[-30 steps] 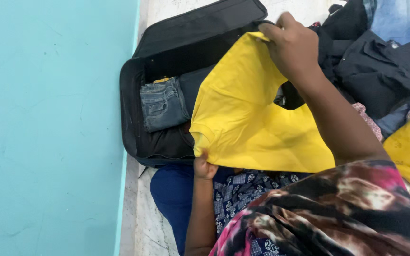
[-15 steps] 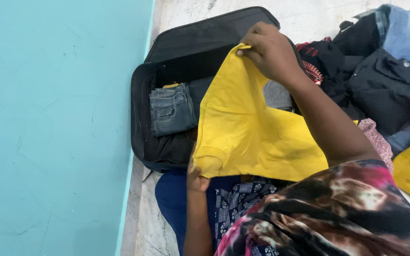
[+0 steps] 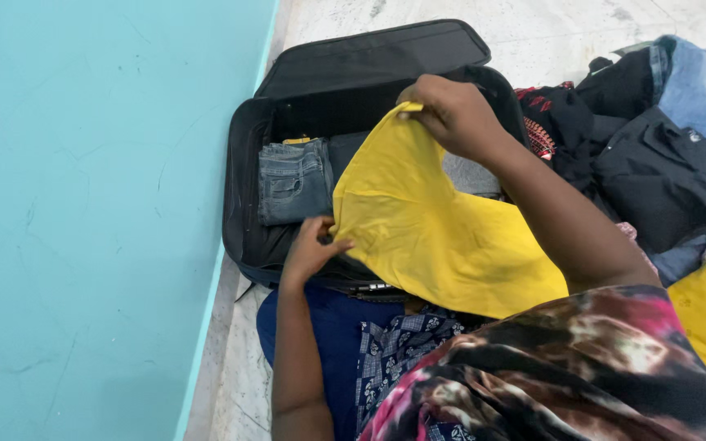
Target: The person folds several shirts and pairs of pants and places them into an open suitcase on the floor.
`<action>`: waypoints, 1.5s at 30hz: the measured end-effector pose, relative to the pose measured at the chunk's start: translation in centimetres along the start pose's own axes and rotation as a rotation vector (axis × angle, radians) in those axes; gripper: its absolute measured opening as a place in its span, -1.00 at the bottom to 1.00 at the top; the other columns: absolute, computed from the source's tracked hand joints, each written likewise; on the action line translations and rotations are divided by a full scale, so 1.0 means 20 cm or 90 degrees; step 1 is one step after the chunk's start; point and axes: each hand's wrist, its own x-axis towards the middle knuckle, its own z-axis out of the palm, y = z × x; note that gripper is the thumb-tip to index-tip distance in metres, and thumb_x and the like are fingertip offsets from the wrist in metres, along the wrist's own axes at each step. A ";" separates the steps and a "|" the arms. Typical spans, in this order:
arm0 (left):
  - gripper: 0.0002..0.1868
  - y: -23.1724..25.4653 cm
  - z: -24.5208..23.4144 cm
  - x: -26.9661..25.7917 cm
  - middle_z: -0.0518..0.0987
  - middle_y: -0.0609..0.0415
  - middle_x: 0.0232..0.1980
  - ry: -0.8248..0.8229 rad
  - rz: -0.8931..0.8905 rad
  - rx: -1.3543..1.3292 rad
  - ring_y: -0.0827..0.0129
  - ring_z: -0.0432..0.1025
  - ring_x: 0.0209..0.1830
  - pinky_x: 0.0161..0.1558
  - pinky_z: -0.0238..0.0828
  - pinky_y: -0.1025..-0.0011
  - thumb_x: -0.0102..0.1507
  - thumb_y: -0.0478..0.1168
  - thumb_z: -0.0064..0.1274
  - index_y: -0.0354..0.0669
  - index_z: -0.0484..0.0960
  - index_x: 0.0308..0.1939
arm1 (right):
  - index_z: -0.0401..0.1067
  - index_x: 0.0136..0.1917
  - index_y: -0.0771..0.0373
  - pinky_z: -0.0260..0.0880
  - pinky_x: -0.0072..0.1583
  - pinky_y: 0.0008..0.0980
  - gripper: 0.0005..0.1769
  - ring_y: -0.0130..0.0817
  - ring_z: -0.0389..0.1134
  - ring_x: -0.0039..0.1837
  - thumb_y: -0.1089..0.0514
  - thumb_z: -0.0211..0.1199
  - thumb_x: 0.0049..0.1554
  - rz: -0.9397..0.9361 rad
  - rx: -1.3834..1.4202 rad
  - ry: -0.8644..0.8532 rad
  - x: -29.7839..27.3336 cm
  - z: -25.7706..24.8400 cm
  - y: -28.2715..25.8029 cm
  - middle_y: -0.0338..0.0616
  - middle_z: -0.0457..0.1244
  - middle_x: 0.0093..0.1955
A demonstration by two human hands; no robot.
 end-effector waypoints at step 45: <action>-0.77 0.35 -0.02 -0.36 0.73 0.02 -0.11 -0.097 0.420 -0.218 0.43 0.59 -0.13 -0.07 0.49 0.46 0.27 -0.28 0.23 -0.36 0.69 -0.04 | 0.43 0.38 0.09 0.26 0.34 -0.17 -0.33 -0.09 0.31 0.37 -0.36 -0.04 0.25 0.456 0.165 -0.452 -0.90 0.44 0.09 -0.05 0.31 0.35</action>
